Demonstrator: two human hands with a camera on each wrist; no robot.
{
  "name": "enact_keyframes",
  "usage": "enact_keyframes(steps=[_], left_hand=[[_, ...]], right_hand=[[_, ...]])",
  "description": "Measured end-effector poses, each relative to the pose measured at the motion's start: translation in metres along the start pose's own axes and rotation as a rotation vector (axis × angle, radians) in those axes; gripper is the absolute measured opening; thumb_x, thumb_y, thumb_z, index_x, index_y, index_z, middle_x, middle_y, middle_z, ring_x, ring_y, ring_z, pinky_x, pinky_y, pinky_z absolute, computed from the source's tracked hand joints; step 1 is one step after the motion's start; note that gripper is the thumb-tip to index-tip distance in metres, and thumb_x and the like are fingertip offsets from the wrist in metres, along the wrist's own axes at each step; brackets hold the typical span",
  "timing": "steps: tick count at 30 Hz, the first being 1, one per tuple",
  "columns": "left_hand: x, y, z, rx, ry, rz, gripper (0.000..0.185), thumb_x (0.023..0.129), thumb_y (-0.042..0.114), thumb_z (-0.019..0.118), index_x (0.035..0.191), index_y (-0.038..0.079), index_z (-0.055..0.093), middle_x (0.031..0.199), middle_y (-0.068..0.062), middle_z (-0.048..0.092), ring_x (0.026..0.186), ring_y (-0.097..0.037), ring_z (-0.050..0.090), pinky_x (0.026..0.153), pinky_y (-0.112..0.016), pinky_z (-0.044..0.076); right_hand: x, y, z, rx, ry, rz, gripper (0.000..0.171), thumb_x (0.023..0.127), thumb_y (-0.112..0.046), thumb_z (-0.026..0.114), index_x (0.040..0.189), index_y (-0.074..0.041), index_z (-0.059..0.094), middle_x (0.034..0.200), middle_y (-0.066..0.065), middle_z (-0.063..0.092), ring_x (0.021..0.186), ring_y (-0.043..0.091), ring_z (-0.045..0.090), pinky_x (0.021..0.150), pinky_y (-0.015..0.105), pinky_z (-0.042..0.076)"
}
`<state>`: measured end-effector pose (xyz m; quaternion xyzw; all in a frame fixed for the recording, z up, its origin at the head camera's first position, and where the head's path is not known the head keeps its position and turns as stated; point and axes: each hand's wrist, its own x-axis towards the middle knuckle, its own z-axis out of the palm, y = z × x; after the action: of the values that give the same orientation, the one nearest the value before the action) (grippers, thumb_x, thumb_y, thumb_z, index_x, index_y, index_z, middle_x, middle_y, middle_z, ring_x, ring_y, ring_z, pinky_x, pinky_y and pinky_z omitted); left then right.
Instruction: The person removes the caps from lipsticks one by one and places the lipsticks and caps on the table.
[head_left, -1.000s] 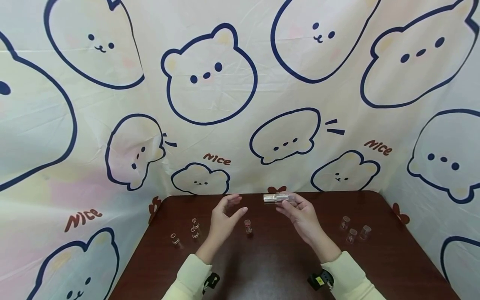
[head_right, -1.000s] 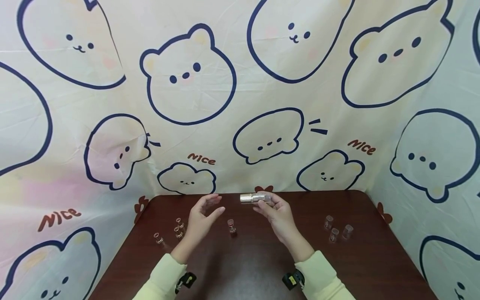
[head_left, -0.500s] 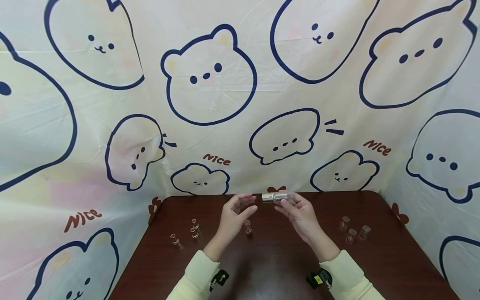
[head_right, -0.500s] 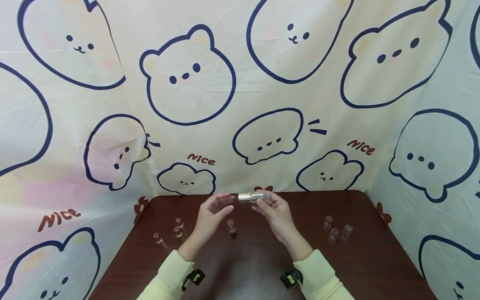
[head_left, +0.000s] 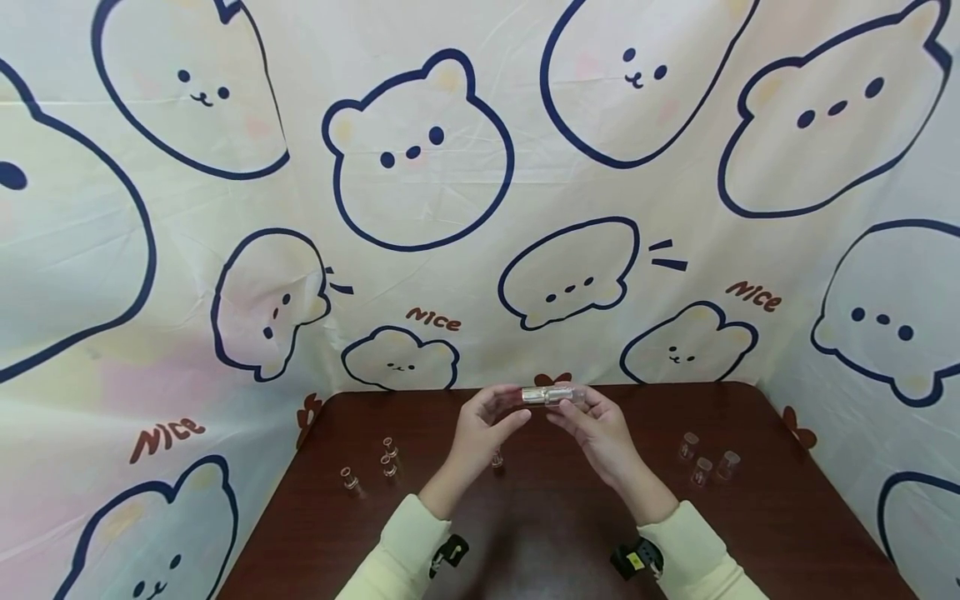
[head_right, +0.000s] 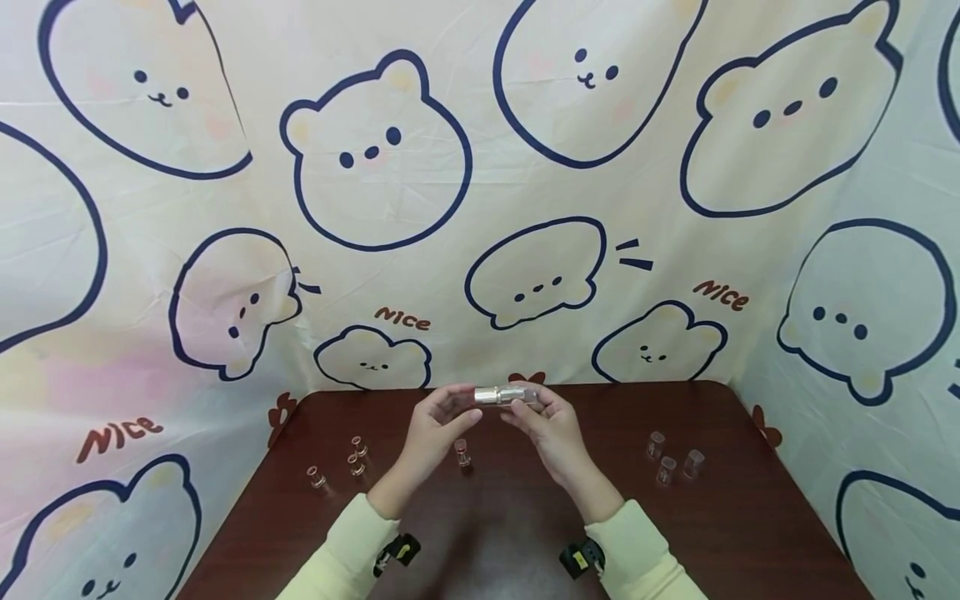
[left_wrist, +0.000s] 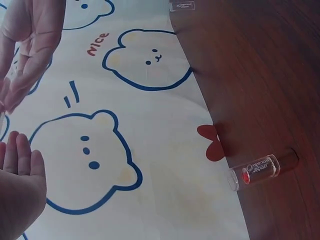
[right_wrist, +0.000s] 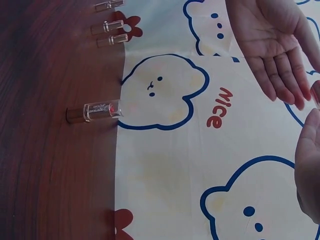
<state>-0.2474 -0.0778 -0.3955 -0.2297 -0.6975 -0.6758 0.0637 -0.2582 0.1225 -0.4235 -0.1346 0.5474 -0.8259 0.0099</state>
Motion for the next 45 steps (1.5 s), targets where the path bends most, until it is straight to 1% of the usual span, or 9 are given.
enact_keyframes(steps=[8,15,21,24,27,31,33,40,45], left_hand=[[0.002,0.002,0.004,0.011,0.003,0.003,0.033,0.090,0.005,0.069,0.120,-0.005,0.060,0.115,-0.017,0.065,0.105,-0.027,0.062,0.092,-0.034,0.049],[0.003,0.003,0.006,0.014,-0.003,0.007,0.031,0.090,0.005,0.069,0.118,-0.005,0.062,0.112,-0.016,0.067,0.101,-0.027,0.063,0.088,-0.030,0.051],[0.003,0.003,0.007,0.007,-0.010,0.001,0.031,0.090,0.006,0.069,0.117,-0.007,0.063,0.111,-0.017,0.066,0.102,-0.039,0.060,0.084,-0.027,0.052],[0.003,0.003,0.008,0.005,-0.014,0.003,0.030,0.091,0.006,0.068,0.117,-0.008,0.062,0.111,-0.018,0.066,0.101,-0.042,0.059,0.083,-0.026,0.052],[0.003,0.004,0.009,0.010,-0.009,0.007,0.028,0.091,0.007,0.068,0.115,-0.007,0.063,0.110,-0.017,0.067,0.100,-0.039,0.061,0.084,-0.027,0.052],[0.002,0.004,0.009,0.011,-0.001,0.012,0.025,0.091,0.006,0.068,0.112,-0.006,0.064,0.108,-0.017,0.067,0.098,-0.035,0.062,0.085,-0.028,0.052],[0.001,0.004,0.010,0.007,0.005,0.014,0.024,0.091,0.006,0.068,0.111,-0.007,0.064,0.107,-0.017,0.067,0.098,-0.035,0.062,0.085,-0.028,0.052],[0.000,0.004,0.011,0.008,0.029,0.012,0.024,0.090,0.006,0.069,0.110,-0.006,0.065,0.106,-0.017,0.067,0.096,-0.040,0.060,0.082,-0.027,0.053],[0.000,0.004,0.011,0.037,0.044,0.018,0.023,0.090,0.006,0.069,0.110,-0.005,0.066,0.104,-0.014,0.067,0.090,-0.032,0.061,0.077,-0.025,0.053]], right_hand=[[0.000,0.001,0.001,0.002,0.004,0.005,0.034,0.095,-0.009,0.062,0.126,0.002,0.055,0.116,0.007,0.064,0.102,0.018,0.066,0.089,0.034,0.050],[0.001,0.004,0.002,0.007,0.004,0.013,0.029,0.095,-0.007,0.062,0.123,-0.002,0.057,0.115,0.008,0.063,0.101,0.019,0.066,0.089,0.034,0.050],[0.000,0.004,0.003,0.003,-0.019,0.001,0.040,0.096,-0.006,0.061,0.131,0.008,0.049,0.115,0.007,0.064,0.102,0.019,0.066,0.089,0.034,0.050],[0.000,0.005,0.003,0.004,-0.030,-0.004,0.039,0.096,-0.006,0.060,0.131,0.008,0.049,0.115,0.007,0.064,0.102,0.019,0.066,0.089,0.035,0.050],[0.000,0.005,0.003,0.006,-0.032,-0.007,0.037,0.096,-0.005,0.060,0.129,0.007,0.051,0.115,0.007,0.064,0.102,0.019,0.066,0.089,0.035,0.050],[-0.001,0.006,0.004,0.008,-0.030,-0.005,0.043,0.095,-0.006,0.062,0.131,0.012,0.046,0.114,0.007,0.065,0.101,0.019,0.066,0.089,0.035,0.050],[-0.001,0.006,0.004,0.003,-0.029,-0.004,0.045,0.095,-0.006,0.062,0.132,0.013,0.045,0.114,0.007,0.065,0.101,0.019,0.066,0.089,0.035,0.050],[-0.001,0.008,0.004,-0.032,-0.019,-0.015,0.043,0.095,-0.005,0.062,0.131,0.011,0.048,0.114,0.008,0.065,0.102,0.019,0.066,0.089,0.036,0.050],[-0.001,0.008,0.004,-0.055,-0.014,-0.029,0.043,0.094,-0.005,0.063,0.131,0.011,0.047,0.115,0.007,0.065,0.102,0.019,0.066,0.089,0.035,0.050]])
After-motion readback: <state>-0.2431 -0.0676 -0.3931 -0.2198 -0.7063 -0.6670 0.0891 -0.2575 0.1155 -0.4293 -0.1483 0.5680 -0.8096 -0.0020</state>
